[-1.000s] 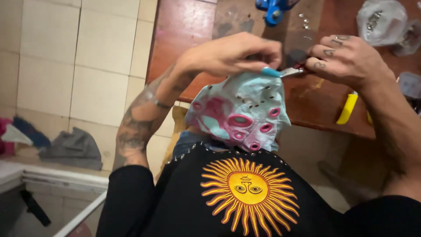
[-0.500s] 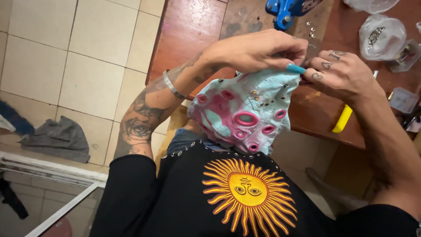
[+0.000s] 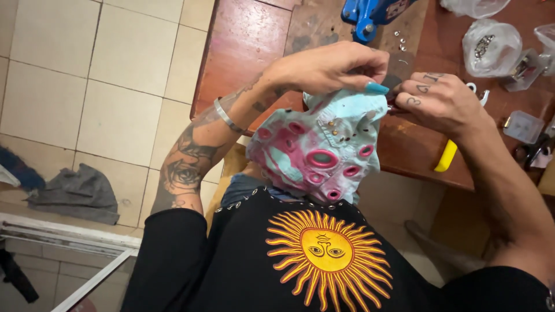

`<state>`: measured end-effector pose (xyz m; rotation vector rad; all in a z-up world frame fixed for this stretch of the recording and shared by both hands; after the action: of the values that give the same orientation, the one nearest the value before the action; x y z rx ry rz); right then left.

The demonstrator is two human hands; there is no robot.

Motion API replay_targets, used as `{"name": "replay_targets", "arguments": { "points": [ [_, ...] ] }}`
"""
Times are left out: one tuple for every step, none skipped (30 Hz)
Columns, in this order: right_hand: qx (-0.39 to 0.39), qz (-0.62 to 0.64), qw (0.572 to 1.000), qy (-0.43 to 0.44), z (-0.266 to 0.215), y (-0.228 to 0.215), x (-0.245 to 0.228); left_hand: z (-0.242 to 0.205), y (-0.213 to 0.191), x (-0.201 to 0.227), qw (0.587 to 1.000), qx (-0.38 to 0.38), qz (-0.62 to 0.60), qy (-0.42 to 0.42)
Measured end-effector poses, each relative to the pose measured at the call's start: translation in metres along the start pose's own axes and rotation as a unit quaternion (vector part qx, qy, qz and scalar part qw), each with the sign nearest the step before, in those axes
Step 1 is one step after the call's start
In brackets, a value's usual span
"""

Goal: Attaching metal eyelets to a leather mask using a manual press and pliers

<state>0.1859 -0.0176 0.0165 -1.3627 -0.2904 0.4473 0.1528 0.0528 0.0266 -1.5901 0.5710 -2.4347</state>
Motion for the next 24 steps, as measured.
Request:
{"name": "replay_targets", "arguments": {
  "points": [
    [0.008, 0.044, 0.999, 0.004, 0.001, -0.002, 0.001, -0.001, -0.001, -0.001, 1.0, 0.006, -0.003, -0.005],
    [0.009, 0.045, 0.999, 0.004, -0.003, 0.003, 0.0, -0.004, 0.006, -0.005, 1.0, 0.006, -0.003, -0.006],
    [-0.004, 0.093, 0.995, 0.041, -0.004, 0.01, 0.008, -0.007, 0.005, -0.007, 0.999, 0.033, -0.008, 0.001],
    [-0.018, 0.142, 0.987, 0.077, -0.007, 0.017, 0.015, -0.009, 0.004, -0.009, 0.998, 0.06, -0.012, 0.008],
    [-0.014, 0.137, 0.987, 0.081, -0.01, 0.021, 0.016, -0.011, 0.01, -0.001, 0.998, 0.054, -0.01, 0.012],
    [-0.028, 0.189, 0.975, 0.111, -0.015, 0.03, 0.021, -0.019, -0.002, -0.004, 0.989, 0.142, -0.006, -0.032],
    [-0.045, 0.243, 0.959, 0.14, -0.02, 0.041, 0.025, -0.033, -0.011, -0.005, 0.97, 0.23, -0.005, -0.079],
    [-0.043, 0.242, 0.959, 0.144, -0.027, 0.048, 0.027, -0.04, -0.001, -0.003, 0.971, 0.226, -0.006, -0.077],
    [-0.035, 0.245, 0.956, 0.155, -0.033, 0.056, 0.03, -0.057, -0.013, 0.013, 0.943, 0.32, 0.088, -0.035],
    [-0.027, 0.249, 0.954, 0.166, -0.04, 0.063, 0.034, -0.077, -0.019, 0.033, 0.895, 0.407, 0.18, 0.009],
    [-0.022, 0.245, 0.954, 0.17, -0.044, 0.068, 0.035, -0.082, -0.008, 0.029, 0.898, 0.402, 0.181, 0.014],
    [0.005, 0.298, 0.939, 0.17, -0.047, 0.07, 0.037, -0.087, 0.003, 0.026, 0.899, 0.397, 0.186, 0.019],
    [0.032, 0.349, 0.921, 0.167, -0.05, 0.072, 0.039, -0.093, 0.014, 0.022, 0.899, 0.393, 0.192, 0.023],
    [0.038, 0.346, 0.922, 0.168, -0.048, 0.069, 0.041, -0.088, 0.012, 0.029, 0.9, 0.389, 0.194, 0.029],
    [0.031, 0.344, 0.923, 0.169, -0.047, 0.069, 0.037, -0.088, 0.013, 0.036, 0.896, 0.392, 0.207, 0.015],
    [0.024, 0.342, 0.924, 0.169, -0.045, 0.069, 0.033, -0.088, 0.014, 0.043, 0.892, 0.396, 0.22, 0.001],
    [0.029, 0.335, 0.926, 0.17, -0.047, 0.069, 0.032, -0.087, 0.014, 0.044, 0.892, 0.392, 0.223, 0.009],
    [0.036, 0.344, 0.924, 0.162, -0.048, 0.068, 0.029, -0.087, 0.012, 0.037, 0.902, 0.395, 0.174, -0.001],
    [0.042, 0.353, 0.922, 0.153, -0.05, 0.067, 0.026, -0.086, 0.011, 0.03, 0.91, 0.396, 0.124, -0.013],
    [0.047, 0.348, 0.924, 0.154, -0.05, 0.064, 0.028, -0.083, 0.01, 0.031, 0.911, 0.393, 0.127, -0.006],
    [0.042, 0.349, 0.922, 0.161, -0.051, 0.066, 0.028, -0.083, 0.011, 0.035, 0.908, 0.397, 0.133, 0.011],
    [0.036, 0.351, 0.921, 0.168, -0.053, 0.068, 0.028, -0.082, 0.012, 0.039, 0.905, 0.401, 0.14, 0.028],
    [0.039, 0.349, 0.921, 0.169, -0.051, 0.063, 0.028, -0.081, 0.013, 0.04, 0.906, 0.398, 0.14, 0.031],
    [0.041, 0.336, 0.926, 0.168, -0.049, 0.057, 0.026, -0.08, 0.012, 0.041, 0.905, 0.4, 0.141, 0.036]
  ]
}}
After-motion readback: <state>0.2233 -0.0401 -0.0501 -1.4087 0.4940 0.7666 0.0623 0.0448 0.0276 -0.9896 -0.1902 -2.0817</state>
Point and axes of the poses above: each hand's wrist, its own z-axis towards the middle knuckle, its own y-axis out of the palm, x = y × z, the point moved 10 cm from there along z, towards the middle knuckle, and after that the axes turned 9 degrees about y, right-handed, at the moved point
